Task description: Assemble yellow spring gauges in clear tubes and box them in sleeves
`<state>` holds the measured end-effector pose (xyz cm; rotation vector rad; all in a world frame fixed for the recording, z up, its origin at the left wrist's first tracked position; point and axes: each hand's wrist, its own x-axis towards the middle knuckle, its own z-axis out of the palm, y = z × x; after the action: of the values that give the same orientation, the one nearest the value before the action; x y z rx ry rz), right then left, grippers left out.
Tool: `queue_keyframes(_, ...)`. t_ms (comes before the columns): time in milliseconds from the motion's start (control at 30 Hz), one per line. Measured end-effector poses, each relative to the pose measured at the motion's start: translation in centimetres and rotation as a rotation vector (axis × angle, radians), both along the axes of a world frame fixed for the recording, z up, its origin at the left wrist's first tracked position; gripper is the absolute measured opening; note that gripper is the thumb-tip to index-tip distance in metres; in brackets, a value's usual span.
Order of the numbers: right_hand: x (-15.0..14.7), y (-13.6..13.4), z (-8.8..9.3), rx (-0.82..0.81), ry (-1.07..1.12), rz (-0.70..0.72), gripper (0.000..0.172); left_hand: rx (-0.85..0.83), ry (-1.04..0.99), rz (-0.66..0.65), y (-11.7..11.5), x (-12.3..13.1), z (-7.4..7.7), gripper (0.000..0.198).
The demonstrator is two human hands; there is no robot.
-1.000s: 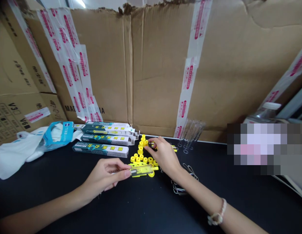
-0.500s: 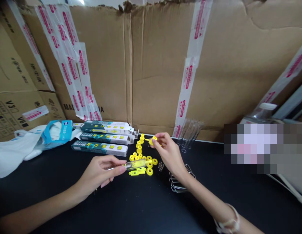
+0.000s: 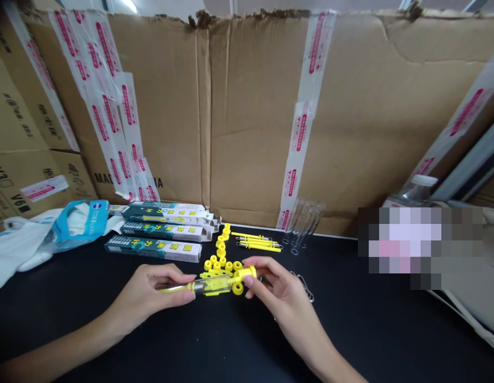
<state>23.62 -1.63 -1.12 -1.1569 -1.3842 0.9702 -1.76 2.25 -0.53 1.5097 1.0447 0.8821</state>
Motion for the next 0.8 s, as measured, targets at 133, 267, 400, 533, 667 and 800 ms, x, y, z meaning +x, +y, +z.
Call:
queue_keyframes(133, 0.00, -0.28, -0.16, -0.038, 0.054, 0.009, 0.029, -0.005, 0.009, -0.002, 0.04, 0.04, -0.32, 0.022)
queue_keyframes(267, 0.11, -0.43, -0.10, -0.092, 0.090, 0.016, 0.032, -0.015, 0.026, -0.013, 0.10, 0.01, -0.52, 0.024)
queue_keyframes(400, 0.18, -0.63, 0.21, -0.134, 0.095, 0.006, 0.039, -0.028, 0.027, -0.007, 0.17, -0.05, -0.50, 0.024)
queue_keyframes(533, 0.18, -0.75, 0.31, -0.143, 0.089, -0.031, 0.042, -0.028, 0.039, 0.002, 0.15, -0.08, -0.45, 0.024)
queue_keyframes(667, -0.05, -0.69, 0.05, -0.109, 0.121, 0.004, 0.045, -0.024, 0.061, -0.005, 0.04, -0.02, -0.43, 0.024)
queue_keyframes(800, -0.42, -0.64, -0.65, -0.088, 0.171, 0.050, 0.034, 0.018, 0.111, 0.012, -0.23, 0.04, -0.28, 0.024)
